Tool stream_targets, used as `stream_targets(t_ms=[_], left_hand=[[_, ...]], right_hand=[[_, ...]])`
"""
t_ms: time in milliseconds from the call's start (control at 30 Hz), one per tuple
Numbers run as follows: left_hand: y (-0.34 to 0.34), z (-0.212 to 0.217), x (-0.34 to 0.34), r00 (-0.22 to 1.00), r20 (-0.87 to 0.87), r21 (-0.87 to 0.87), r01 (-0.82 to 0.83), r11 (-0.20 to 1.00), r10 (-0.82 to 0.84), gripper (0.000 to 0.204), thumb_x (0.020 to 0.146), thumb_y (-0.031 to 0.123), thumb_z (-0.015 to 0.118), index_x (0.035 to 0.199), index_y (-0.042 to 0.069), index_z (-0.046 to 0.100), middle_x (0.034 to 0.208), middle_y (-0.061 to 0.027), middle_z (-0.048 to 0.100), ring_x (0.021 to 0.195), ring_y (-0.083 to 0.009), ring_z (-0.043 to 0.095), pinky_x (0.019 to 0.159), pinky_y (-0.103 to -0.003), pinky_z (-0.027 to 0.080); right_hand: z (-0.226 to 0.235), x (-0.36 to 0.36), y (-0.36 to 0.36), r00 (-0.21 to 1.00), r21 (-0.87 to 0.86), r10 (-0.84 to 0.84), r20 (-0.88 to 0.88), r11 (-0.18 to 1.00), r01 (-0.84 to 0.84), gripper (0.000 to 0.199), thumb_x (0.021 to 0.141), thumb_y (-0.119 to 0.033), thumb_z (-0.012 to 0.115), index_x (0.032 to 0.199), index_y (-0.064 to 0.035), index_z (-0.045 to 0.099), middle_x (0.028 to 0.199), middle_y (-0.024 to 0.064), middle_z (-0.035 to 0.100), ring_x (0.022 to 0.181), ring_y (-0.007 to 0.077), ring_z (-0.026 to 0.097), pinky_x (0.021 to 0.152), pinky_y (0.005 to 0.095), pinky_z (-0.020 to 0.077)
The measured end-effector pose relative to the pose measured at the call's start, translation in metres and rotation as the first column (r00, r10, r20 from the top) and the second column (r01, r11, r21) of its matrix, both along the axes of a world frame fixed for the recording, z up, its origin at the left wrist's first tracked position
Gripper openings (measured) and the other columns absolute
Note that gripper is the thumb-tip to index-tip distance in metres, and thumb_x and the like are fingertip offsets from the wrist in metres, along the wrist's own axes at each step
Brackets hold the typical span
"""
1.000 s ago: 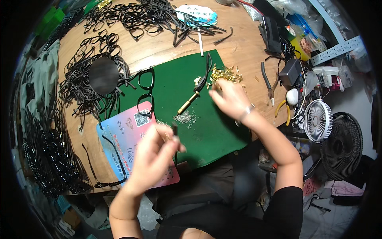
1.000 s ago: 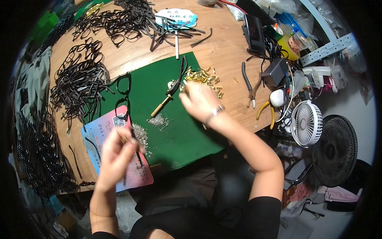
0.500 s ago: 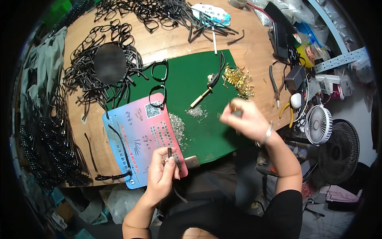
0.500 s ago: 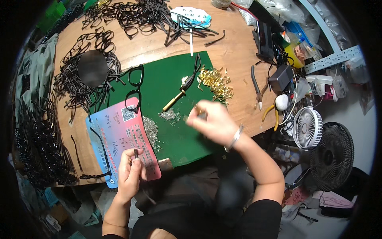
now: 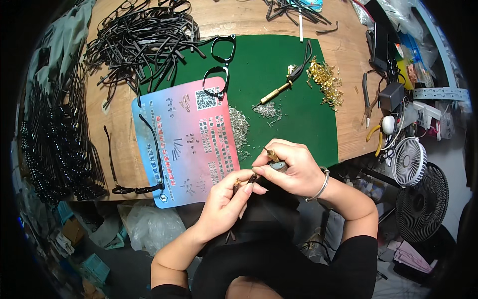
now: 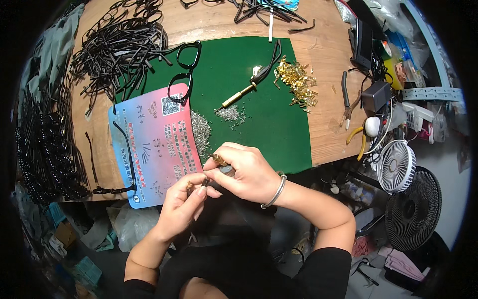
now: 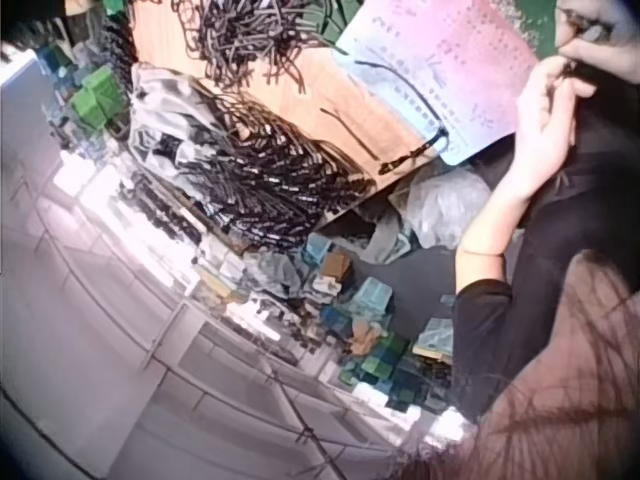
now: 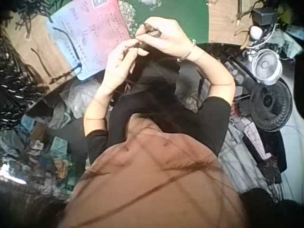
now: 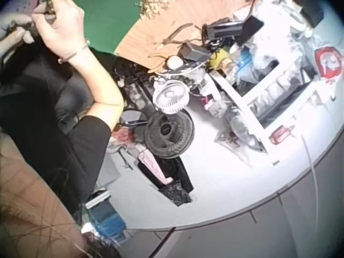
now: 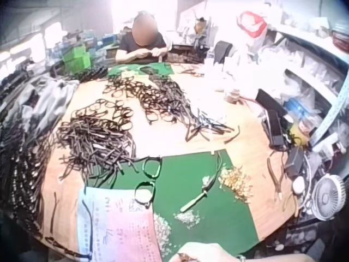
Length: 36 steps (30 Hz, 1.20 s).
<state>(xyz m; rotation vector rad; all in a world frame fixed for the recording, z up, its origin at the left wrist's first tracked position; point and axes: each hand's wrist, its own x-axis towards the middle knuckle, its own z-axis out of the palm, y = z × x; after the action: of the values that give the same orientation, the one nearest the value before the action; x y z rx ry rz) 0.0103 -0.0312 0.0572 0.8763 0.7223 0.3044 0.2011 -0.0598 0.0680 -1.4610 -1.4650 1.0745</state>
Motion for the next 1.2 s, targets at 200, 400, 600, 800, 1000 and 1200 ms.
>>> stream_targets(t_ms=[200, 400, 600, 800, 1000, 1200], left_hand=[[-0.001, -0.005, 0.004, 0.998, 0.061, -0.005, 0.023, 1.0, -0.022, 0.022, 0.097, 0.015, 0.044, 0.113, 0.001, 0.05, 0.094, -0.0038, 0.065, 0.056, -0.0002, 0.043, 0.052, -0.015, 0.035], [-0.004, -0.014, 0.002, 0.997, 0.005, 0.277, 0.067, 0.958, -0.072, 0.017, 0.095, 0.006, 0.044, 0.108, 0.0, 0.052, 0.093, -0.0083, 0.062, 0.068, -0.007, 0.052, 0.059, -0.021, 0.041], [0.003, -0.007, 0.007, 0.973, -0.123, 0.389, 0.23, 0.892, -0.198, 0.031, 0.093, 0.001, 0.041, 0.123, -0.001, 0.046, 0.102, -0.0106, 0.059, 0.088, -0.0167, 0.061, 0.081, -0.029, 0.047], [0.005, -0.022, -0.008, 0.953, -0.296, 0.395, 0.069, 0.916, 0.057, 0.027, 0.094, 0.002, 0.041, 0.12, -0.001, 0.048, 0.087, -0.007, 0.062, 0.077, -0.0109, 0.057, 0.07, -0.025, 0.046], [0.01, -0.037, 0.005, 0.935, -0.334, 0.595, 0.109, 0.797, 0.121, 0.033, 0.086, -0.007, 0.042, 0.118, -0.001, 0.049, 0.09, -0.0131, 0.064, 0.083, -0.0195, 0.064, 0.075, -0.029, 0.049], [0.013, -0.039, 0.007, 0.941, -0.318, 0.641, 0.123, 0.758, 0.116, 0.033, 0.086, -0.007, 0.042, 0.118, -0.002, 0.049, 0.09, -0.0128, 0.064, 0.081, -0.0182, 0.063, 0.073, -0.028, 0.049]], right_hand=[[-0.001, 0.001, -0.006, 0.911, -0.239, -0.073, -0.405, 0.971, -0.028, 0.02, 0.082, -0.012, 0.066, 0.095, 0.0024, 0.059, 0.077, 0.004, 0.058, 0.064, 0.0078, 0.055, 0.055, 0.0231, 0.0444], [-0.021, 0.016, 0.001, 0.566, -0.565, -0.212, -0.796, 0.596, -0.571, 0.041, 0.082, -0.028, 0.068, 0.106, 0.0009, 0.051, 0.074, 0.0036, 0.057, 0.054, 0.0044, 0.049, 0.046, 0.0184, 0.042], [-0.037, 0.014, -0.01, 0.919, -0.507, 0.044, -0.392, 0.823, -0.256, 0.062, 0.077, -0.045, 0.07, 0.108, 0.0042, 0.047, 0.09, 0.0126, 0.057, 0.069, 0.0152, 0.057, 0.059, 0.0261, 0.0486], [-0.013, 0.034, -0.03, 0.933, -0.3, 0.045, 0.358, 0.951, 0.069, 0.041, 0.086, -0.022, 0.057, 0.118, -0.0011, 0.041, 0.098, 0.0201, 0.047, 0.083, 0.0367, 0.058, 0.075, 0.0415, 0.0495], [-0.031, 0.028, -0.024, 0.668, 0.021, -0.096, 0.738, 0.993, 0.12, 0.038, 0.08, -0.013, 0.062, 0.117, -0.0089, 0.052, 0.09, 0.0116, 0.047, 0.064, 0.0254, 0.06, 0.051, 0.0345, 0.0514], [-0.039, 0.026, -0.022, 0.612, 0.082, -0.126, 0.781, 0.992, 0.098, 0.042, 0.074, -0.011, 0.064, 0.115, -0.0107, 0.054, 0.088, 0.0101, 0.047, 0.059, 0.0217, 0.058, 0.048, 0.032, 0.0503]])
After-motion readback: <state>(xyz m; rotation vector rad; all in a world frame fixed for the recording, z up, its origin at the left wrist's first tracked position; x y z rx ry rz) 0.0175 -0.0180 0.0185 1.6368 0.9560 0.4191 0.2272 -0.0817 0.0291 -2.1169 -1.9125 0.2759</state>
